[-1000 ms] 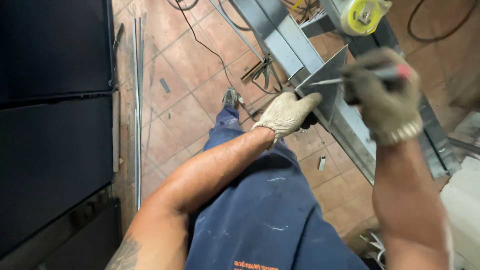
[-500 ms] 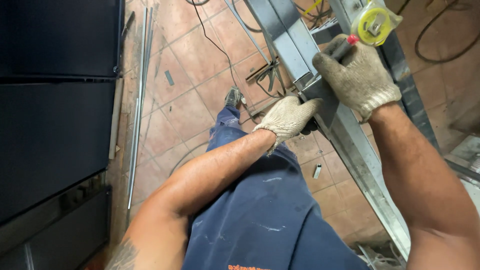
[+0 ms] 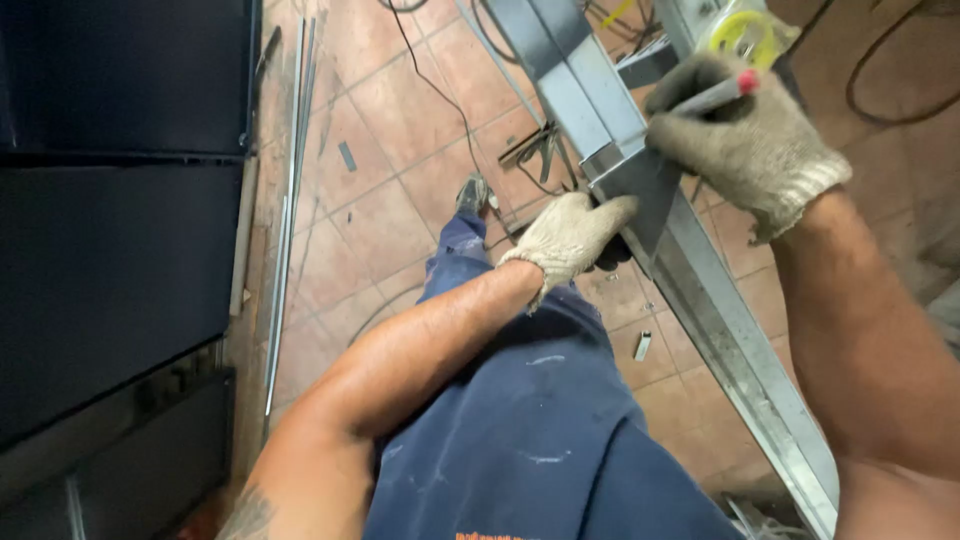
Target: Measuring, marking, and grinding metal beams using a square, marker, and angle grinder.
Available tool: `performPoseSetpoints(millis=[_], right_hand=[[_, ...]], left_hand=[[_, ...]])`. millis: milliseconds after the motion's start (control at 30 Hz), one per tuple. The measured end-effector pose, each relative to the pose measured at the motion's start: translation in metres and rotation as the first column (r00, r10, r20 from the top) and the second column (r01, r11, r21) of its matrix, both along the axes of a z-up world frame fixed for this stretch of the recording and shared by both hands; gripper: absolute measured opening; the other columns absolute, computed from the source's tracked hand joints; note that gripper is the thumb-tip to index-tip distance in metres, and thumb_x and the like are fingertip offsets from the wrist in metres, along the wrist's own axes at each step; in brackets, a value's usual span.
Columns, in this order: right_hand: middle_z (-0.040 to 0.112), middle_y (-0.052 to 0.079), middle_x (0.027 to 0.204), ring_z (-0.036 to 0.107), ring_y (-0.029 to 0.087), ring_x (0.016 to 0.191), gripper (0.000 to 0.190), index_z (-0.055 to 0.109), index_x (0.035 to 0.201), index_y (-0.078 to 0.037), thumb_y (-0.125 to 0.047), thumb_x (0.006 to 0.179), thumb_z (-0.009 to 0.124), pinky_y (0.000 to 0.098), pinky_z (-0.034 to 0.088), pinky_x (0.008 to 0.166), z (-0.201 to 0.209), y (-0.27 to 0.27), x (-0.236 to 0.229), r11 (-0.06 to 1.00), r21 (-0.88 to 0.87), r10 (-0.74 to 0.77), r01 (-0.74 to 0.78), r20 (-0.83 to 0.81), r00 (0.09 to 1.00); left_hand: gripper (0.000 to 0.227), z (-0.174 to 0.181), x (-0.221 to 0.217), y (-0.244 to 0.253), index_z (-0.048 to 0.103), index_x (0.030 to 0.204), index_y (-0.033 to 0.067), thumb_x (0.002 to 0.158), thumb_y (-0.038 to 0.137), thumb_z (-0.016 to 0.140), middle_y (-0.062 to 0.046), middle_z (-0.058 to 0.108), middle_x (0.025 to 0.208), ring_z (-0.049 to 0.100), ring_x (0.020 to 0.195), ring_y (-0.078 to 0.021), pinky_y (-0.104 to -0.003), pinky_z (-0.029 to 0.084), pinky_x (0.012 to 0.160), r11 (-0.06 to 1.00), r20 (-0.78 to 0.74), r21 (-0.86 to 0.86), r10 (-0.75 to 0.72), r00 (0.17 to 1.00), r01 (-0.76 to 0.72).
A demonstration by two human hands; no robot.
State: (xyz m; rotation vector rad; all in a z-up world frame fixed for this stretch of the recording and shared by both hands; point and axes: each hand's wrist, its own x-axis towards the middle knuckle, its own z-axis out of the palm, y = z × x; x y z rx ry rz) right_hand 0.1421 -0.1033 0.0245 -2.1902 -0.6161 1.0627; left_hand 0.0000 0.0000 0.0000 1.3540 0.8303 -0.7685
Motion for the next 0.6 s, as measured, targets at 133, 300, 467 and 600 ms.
performPoseSetpoints(millis=[133, 300, 467, 600], right_hand=[[0.075, 0.003, 0.111, 0.066, 0.017, 0.087, 0.015, 0.069, 0.099, -0.009, -0.012, 0.084, 0.067, 0.0317, 0.056, 0.066, -0.010, 0.003, -0.002, 0.994, 0.021, 0.107, -0.108, 0.025, 0.994], [0.073, 0.007, 0.102, 0.070, 0.019, 0.093, 0.021, 0.072, 0.108, -0.014, -0.023, 0.090, 0.066, 0.0334, 0.058, 0.084, 0.003, 0.024, -0.016, 0.983, -0.185, 0.000, -0.012, -0.062, 0.998], [0.072, 0.001, 0.092, 0.064, 0.016, 0.088, 0.022, 0.074, 0.097, -0.018, -0.027, 0.081, 0.062, 0.0336, 0.050, 0.074, -0.007, 0.021, -0.009, 0.972, -0.198, 0.141, -0.129, 0.048, 0.989], [0.071, 0.003, 0.099, 0.065, 0.018, 0.093, 0.016, 0.072, 0.100, -0.019, -0.020, 0.088, 0.062, 0.0344, 0.054, 0.081, -0.007, 0.018, -0.005, 0.984, -0.180, -0.003, -0.007, -0.055, 0.998]], left_hand=[[0.058, 0.001, -0.001, 0.000, 0.079, 0.078, 0.0046, 0.080, 0.052, 0.046, -0.009, 0.077, 0.068, 0.072, 0.063, -0.0180, -0.030, 0.057, 0.069, 1.000, -0.001, -0.022, 0.016, 1.000, -0.016], [0.055, -0.005, 0.000, -0.002, 0.077, 0.072, 0.0060, 0.080, 0.048, 0.042, -0.007, 0.076, 0.066, 0.067, 0.058, -0.0155, -0.029, 0.055, 0.067, 1.000, 0.011, 0.002, -0.018, 1.000, 0.018], [0.051, -0.008, -0.001, -0.003, 0.075, 0.076, 0.0040, 0.080, 0.044, 0.043, -0.009, 0.077, 0.070, 0.070, 0.060, -0.0165, -0.028, 0.055, 0.062, 0.999, 0.021, -0.028, 0.030, 0.999, -0.030], [0.055, -0.005, 0.000, -0.003, 0.077, 0.070, 0.0054, 0.082, 0.045, 0.042, -0.007, 0.077, 0.066, 0.067, 0.058, -0.0154, -0.029, 0.055, 0.069, 1.000, 0.002, 0.011, -0.025, 1.000, 0.024]])
